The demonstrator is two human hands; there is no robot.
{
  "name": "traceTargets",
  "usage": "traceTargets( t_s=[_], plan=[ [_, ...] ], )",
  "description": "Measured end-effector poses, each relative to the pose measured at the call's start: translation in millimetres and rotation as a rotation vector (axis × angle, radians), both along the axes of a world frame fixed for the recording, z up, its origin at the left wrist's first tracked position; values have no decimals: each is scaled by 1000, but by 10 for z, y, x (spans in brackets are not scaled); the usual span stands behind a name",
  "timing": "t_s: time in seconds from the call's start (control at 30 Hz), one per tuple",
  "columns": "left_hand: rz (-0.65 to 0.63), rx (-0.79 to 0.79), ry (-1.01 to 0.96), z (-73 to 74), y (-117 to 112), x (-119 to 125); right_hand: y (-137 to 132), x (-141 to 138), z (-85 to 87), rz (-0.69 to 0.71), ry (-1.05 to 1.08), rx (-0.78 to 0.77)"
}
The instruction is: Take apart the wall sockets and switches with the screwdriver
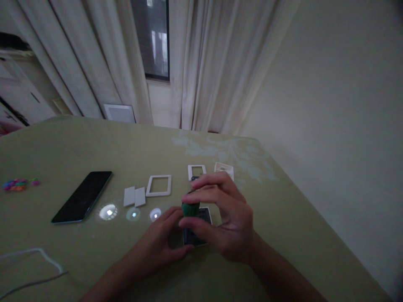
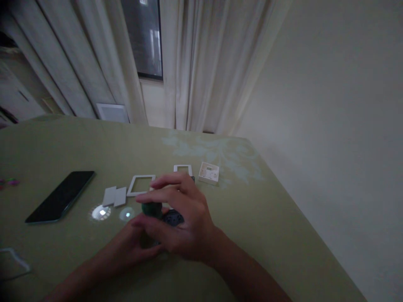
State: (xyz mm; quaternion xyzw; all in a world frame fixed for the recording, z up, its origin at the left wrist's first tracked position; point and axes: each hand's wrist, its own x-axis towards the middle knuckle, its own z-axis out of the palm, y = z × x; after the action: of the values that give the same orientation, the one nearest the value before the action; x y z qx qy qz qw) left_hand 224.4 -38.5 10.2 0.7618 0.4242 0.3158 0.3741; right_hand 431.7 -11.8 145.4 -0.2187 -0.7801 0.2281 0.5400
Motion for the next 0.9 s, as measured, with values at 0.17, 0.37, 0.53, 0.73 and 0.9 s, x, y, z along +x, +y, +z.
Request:
traceTargets(
  t_s=[0.17, 0.37, 0.53, 0.73, 0.9],
  plan=[
    [2, 15, -5, -13, 6, -11, 9, -2, 18, 29, -22, -8],
    [0, 32, -30, 5, 10, -6, 34, 7, -2, 10, 36, -48],
    [-13, 30, -50, 54, -1, -1, 25, 15, -30, 87, 52, -103],
    [-22, 7, -27, 88, 4, -2, 20, 87, 25, 96, -69, -123],
    [-3, 31, -15, 52, 6, -3, 19, 99, 75, -48, -210, 30]
  ],
)
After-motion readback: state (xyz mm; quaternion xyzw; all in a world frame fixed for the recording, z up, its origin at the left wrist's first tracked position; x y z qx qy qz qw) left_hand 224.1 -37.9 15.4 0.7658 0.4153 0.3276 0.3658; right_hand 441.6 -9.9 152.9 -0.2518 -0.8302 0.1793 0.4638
